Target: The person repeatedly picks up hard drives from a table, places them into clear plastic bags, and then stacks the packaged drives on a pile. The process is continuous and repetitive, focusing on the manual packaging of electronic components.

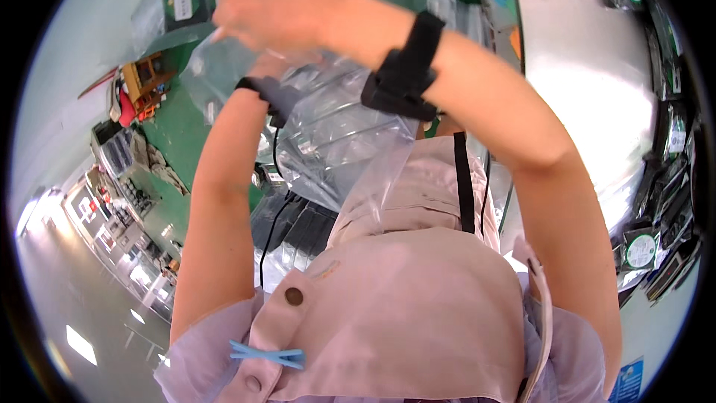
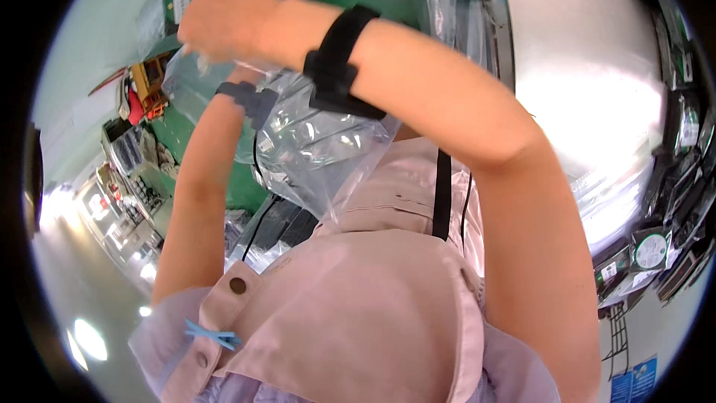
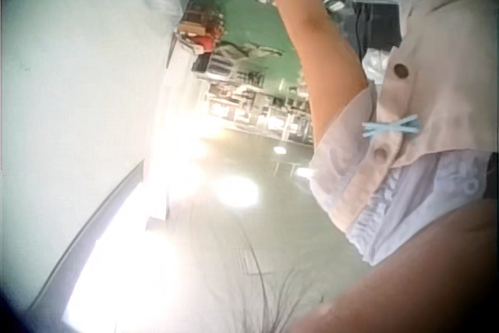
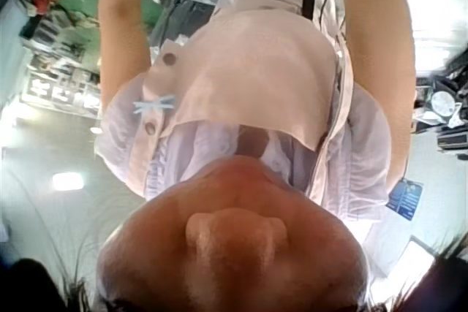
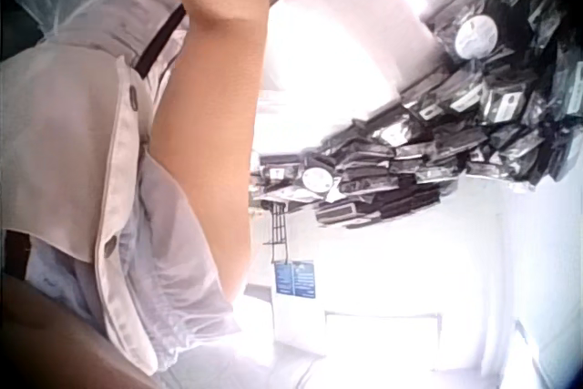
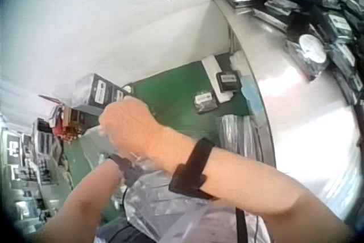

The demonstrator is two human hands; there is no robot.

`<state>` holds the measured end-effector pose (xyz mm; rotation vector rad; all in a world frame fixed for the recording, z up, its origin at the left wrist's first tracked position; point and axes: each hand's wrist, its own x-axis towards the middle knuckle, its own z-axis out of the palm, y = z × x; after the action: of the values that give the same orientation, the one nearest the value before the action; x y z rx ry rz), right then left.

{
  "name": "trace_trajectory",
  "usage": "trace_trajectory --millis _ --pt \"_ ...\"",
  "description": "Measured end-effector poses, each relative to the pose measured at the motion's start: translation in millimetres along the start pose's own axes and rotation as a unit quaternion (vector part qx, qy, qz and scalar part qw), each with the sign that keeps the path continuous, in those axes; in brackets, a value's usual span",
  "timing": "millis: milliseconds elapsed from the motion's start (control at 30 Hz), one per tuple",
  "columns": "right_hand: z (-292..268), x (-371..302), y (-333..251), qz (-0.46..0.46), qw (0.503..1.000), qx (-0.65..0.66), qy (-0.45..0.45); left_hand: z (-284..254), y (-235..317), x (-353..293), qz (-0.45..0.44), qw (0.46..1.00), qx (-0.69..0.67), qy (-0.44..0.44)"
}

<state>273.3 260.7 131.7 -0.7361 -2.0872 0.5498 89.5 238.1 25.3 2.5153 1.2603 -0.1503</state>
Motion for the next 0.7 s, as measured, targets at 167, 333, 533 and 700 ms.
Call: trace_trajectory --millis 167,333,533,700 --pt "-27.7 -66.5 -4.8 0.124 0.971 0.096 0.181 -4.4 2.4 -3.1 -0.188 0.95 -0.247 0.019" --pt "-61.3 -215.0 -35.1 0.647 0.64 0.369 -0.188 6.9 94.8 -26.8 -0.05 0.997 0.031 -0.054" --pt "-0.3 -259.6 -64.6 0.605 0.392 0.668 -0.185 52.2 69.8 1.3 -0.182 0.98 0.073 -0.001" --pt "-13.5 -223.9 -42.2 0.627 0.35 0.692 -0.075 40.2 95.5 2.5 -0.146 0.988 -0.021 0.051"
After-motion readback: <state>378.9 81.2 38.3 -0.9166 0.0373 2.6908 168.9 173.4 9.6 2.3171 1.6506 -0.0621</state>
